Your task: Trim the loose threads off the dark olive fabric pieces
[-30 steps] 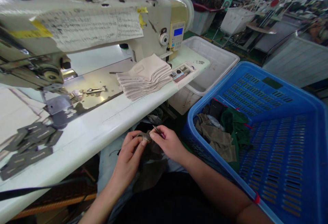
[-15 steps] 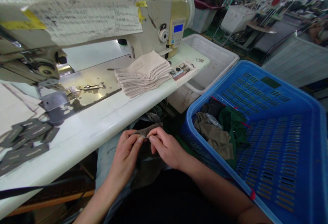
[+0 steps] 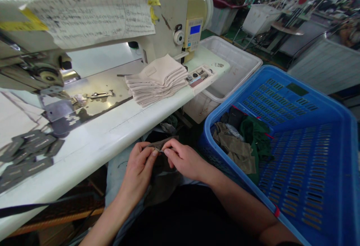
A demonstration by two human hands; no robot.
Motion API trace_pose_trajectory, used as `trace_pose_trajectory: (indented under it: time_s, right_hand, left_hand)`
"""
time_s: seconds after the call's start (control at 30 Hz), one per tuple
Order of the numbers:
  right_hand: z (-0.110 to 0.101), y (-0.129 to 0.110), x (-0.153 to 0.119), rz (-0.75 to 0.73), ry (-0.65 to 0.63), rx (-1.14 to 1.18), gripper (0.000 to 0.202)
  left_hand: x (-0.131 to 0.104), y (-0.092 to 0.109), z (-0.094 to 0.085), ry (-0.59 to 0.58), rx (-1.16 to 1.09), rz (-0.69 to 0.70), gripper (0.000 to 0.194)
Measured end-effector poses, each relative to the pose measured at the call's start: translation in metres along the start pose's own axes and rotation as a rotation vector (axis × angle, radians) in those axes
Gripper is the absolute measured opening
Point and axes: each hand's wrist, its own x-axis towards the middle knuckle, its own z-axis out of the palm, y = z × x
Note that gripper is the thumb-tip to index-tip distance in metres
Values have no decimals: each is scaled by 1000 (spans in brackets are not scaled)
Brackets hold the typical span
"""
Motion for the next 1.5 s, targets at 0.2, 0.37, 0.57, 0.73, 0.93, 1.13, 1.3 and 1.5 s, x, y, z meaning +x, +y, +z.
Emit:
trace_pose_trajectory:
  time_s: [0.2,0.37,0.57,0.73,0.93,1.13,1.3,1.5]
  right_hand:
    - [-2,0,1,13,-15,-45,14]
    - [-3,-1,2,30,-18,-53,11]
    - [6,6,4,33,63,96,21]
    - [11,8,6,95,134,34,20]
    - [15,8,7,136,207,-66,17]
    - [16,12,5,55,257,107,19]
    - [10,11,8,11,246,174,38]
    - [11,9,7,-68,172,167,12]
  left_hand:
    - [0,-2,2,-4,13,14,33]
    - [-1,-4,3,9,55,29,32]
    - [-1,-1,1,5,54,43,32]
    - [-3,-3,4,53,131,104,28]
    - [-4,-4,6,55,130,101,28]
    - [-1,-3,1,9,-10,-31,36]
    - [-2,2,-1,-23,-52,-27,35]
    - [-3,4,-9,-70,-146,-14,29]
